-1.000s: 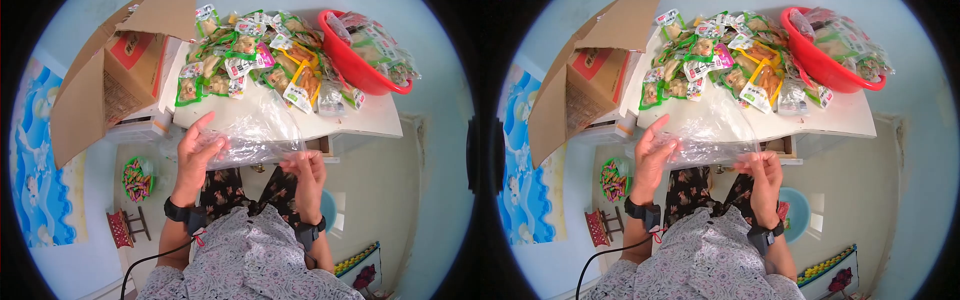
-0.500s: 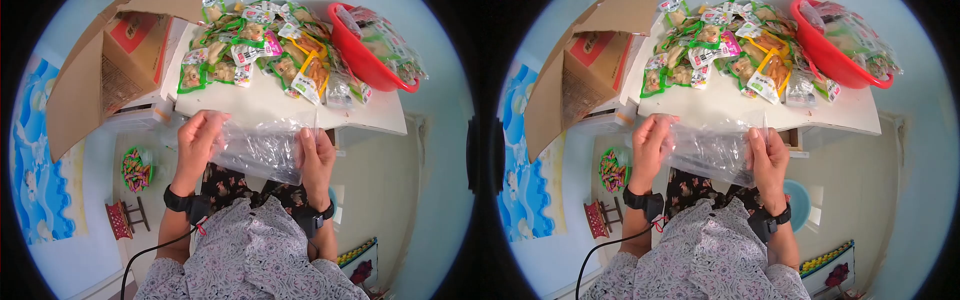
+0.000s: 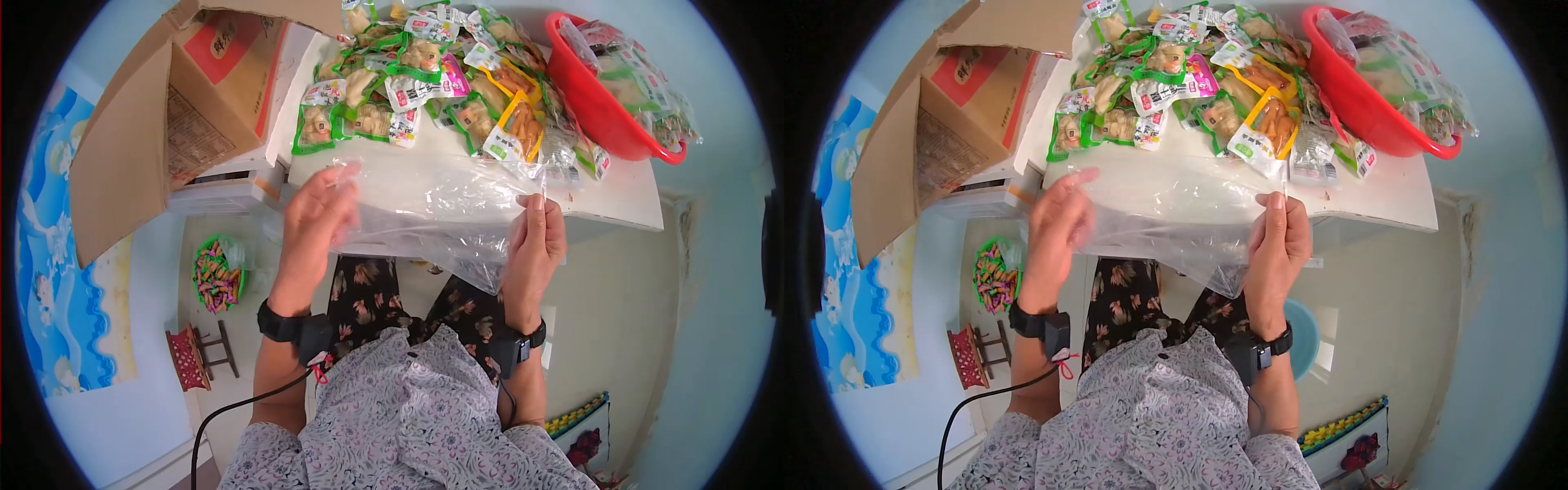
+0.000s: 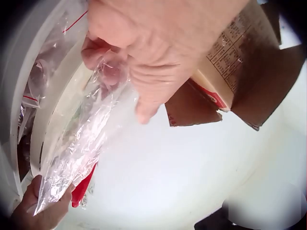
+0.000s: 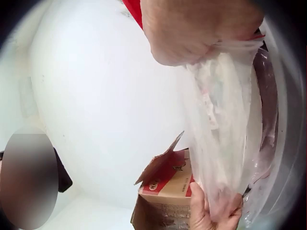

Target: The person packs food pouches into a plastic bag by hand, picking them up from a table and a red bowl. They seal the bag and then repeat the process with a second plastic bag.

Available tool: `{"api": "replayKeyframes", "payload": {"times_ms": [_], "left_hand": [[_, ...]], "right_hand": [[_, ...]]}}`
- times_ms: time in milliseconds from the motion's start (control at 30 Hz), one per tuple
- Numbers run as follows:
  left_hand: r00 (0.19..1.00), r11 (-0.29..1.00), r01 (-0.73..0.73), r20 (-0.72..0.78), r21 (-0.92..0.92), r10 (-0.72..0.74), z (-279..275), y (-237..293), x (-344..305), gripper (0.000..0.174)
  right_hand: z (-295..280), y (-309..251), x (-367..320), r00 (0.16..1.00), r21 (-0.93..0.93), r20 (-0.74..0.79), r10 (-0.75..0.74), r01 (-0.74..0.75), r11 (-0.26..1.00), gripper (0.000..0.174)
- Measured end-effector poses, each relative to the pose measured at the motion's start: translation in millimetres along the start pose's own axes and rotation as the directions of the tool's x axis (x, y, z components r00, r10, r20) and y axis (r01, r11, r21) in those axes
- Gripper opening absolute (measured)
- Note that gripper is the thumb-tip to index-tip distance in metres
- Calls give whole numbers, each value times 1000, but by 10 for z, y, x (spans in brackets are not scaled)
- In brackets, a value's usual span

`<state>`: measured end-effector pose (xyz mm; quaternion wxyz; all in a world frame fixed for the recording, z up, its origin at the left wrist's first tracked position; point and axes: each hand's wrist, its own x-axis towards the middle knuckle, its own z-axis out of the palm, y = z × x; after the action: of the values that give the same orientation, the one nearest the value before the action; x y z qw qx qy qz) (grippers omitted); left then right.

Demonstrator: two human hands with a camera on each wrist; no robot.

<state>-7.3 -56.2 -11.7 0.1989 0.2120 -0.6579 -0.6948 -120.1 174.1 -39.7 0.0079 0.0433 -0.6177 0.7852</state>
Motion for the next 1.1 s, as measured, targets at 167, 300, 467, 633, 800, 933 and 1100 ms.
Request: {"api": "replayKeyframes", "payload": {"times_ms": [167, 300, 467, 633, 800, 933, 1100], "left_hand": [[981, 973, 84, 154, 214, -118, -150, 115, -134, 37], [996, 960, -15, 89, 281, -11, -282, 48, -41, 44], [624, 274, -445, 76, 852, 778, -3, 302, -91, 51], [779, 606, -589, 175, 535, 602, 475, 420, -228, 41], [924, 925, -330, 265, 188, 276, 758, -118, 234, 19], [947, 979, -186, 283, 88, 154, 745, -288, 340, 15], [939, 994, -109, 332, 27, 94, 760, -168, 379, 19]], "right_hand": [[21, 9, 97, 999, -90, 44, 27, -23, 996, 29], [113, -61, 147, 998, -119, 67, 17, -9, 993, 28], [224, 58, 327, 983, -187, 149, -103, 131, 974, 22], [574, 197, 369, 984, -31, 174, -27, 32, 999, 19], [517, 109, 411, 970, 13, 225, 90, -95, 995, 19], [226, -89, 366, 919, 93, 314, 238, -280, 956, 23], [144, 95, 275, 929, 51, 362, 73, -98, 994, 17]]}}
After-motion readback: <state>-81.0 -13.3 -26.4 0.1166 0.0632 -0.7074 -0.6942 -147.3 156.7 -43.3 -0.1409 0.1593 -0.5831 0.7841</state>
